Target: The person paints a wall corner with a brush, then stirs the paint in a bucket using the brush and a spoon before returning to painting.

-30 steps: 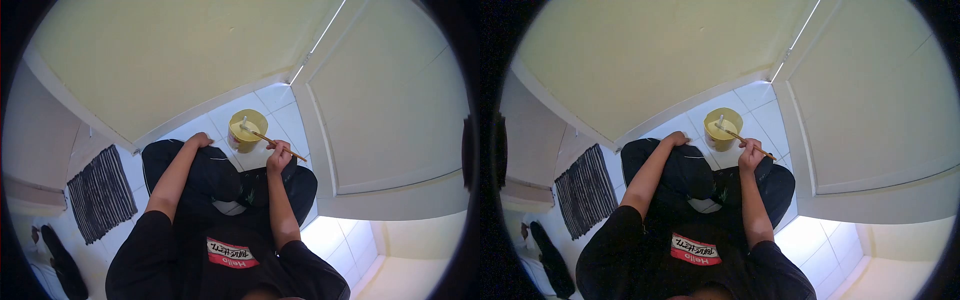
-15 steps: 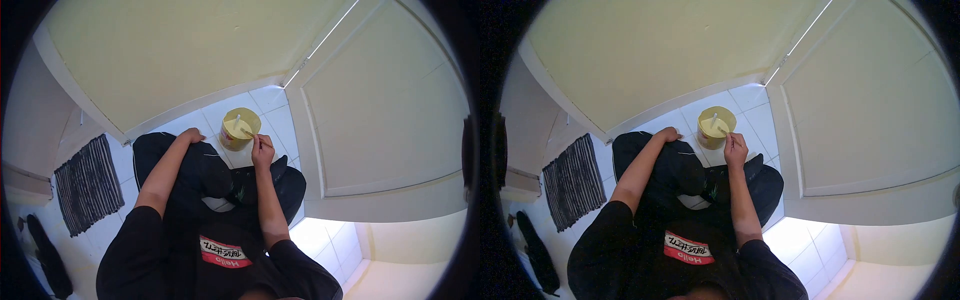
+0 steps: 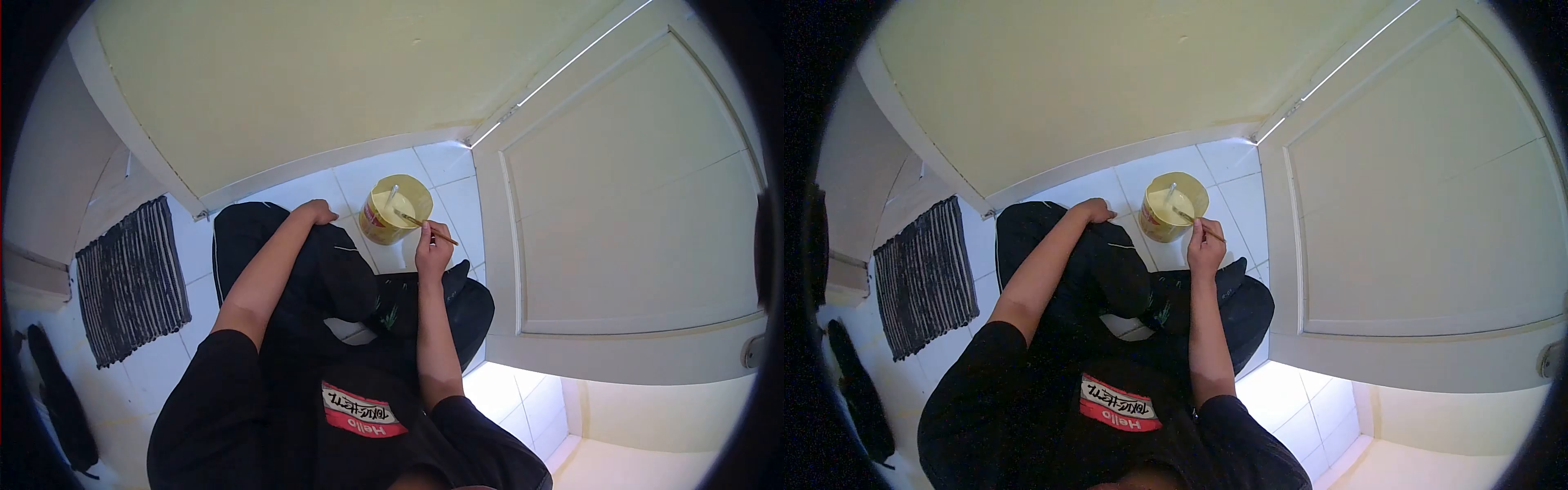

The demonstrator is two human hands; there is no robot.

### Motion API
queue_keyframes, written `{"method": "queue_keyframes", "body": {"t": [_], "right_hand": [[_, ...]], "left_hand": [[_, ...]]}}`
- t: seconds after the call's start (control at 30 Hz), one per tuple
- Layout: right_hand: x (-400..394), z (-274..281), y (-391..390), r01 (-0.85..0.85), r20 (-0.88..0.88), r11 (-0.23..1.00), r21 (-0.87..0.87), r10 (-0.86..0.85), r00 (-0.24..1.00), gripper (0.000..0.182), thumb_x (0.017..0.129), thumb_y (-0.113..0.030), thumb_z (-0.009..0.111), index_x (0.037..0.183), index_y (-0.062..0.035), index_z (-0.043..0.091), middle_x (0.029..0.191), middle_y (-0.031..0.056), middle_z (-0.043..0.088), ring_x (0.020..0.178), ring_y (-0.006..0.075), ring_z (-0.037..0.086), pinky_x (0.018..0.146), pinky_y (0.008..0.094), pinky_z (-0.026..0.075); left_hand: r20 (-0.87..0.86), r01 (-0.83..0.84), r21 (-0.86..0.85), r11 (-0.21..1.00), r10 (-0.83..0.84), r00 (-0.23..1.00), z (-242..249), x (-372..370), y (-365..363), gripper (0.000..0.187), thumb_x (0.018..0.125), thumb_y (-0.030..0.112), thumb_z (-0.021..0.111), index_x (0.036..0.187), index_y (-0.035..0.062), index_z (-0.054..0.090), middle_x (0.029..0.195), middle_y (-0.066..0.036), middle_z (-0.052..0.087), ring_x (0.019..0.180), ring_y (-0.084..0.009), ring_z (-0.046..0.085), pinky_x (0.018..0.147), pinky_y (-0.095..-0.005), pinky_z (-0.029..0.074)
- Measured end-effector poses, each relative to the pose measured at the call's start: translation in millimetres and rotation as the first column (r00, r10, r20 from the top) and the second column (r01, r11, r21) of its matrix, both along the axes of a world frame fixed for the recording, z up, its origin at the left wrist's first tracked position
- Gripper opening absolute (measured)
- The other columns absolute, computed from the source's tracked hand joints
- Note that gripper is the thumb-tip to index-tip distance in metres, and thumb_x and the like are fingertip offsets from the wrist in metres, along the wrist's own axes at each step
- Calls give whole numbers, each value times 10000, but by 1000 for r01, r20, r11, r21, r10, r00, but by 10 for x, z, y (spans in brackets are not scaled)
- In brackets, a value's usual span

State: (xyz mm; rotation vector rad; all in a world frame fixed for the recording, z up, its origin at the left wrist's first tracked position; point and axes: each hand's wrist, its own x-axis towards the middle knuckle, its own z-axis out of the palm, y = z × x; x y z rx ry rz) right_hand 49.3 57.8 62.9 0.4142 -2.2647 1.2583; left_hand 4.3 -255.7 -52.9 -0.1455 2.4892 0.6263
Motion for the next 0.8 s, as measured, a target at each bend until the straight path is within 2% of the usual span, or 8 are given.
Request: {"method": "queue_keyframes", "body": {"t": [0.2, 0.3, 0.6, 0.8], "right_hand": [[58, 78, -46, -16, 8, 1000, -24, 16, 1000, 137, 968, -99, 650, 936, 24, 701, 857, 107, 662, 714, 208, 661, 649, 305, 535], [31, 33, -51, -42, -59, 999, 30, 43, 997, 169, 983, -117, 642, 939, 33, 707, 850, 111, 659, 675, 171, 615, 588, 278, 491], [34, 25, -52, -17, -62, 998, 56, 20, 998, 152, 974, -103, 649, 940, 31, 714, 847, 115, 665, 691, 181, 633, 596, 284, 503], [33, 25, -49, -40, -26, 999, 9, 40, 999, 155, 978, -101, 643, 940, 32, 713, 857, 114, 668, 703, 172, 636, 581, 278, 498]], "left_hand": [[15, 14, 19, 1000, -14, 1000, 0, -22, -7, 664, 888, 543, 630, 1168, -54, 697, 1256, -276, 649, 1180, -412, 625, 1021, -456, 484], [23, 5, 24, 1000, -5, 1000, 27, -18, -6, 659, 890, 542, 627, 1170, -51, 697, 1255, -272, 651, 1179, -410, 626, 1019, -456, 484], [30, 15, 12, 1000, -16, 999, 61, -20, 5, 641, 894, 537, 615, 1170, -34, 702, 1263, -254, 655, 1181, -403, 626, 1019, -454, 484], [10, 27, 8, 1000, -27, 1000, 11, -32, -8, 640, 890, 539, 620, 1153, -38, 707, 1240, -264, 661, 1166, -409, 632, 1006, -457, 490]]}}
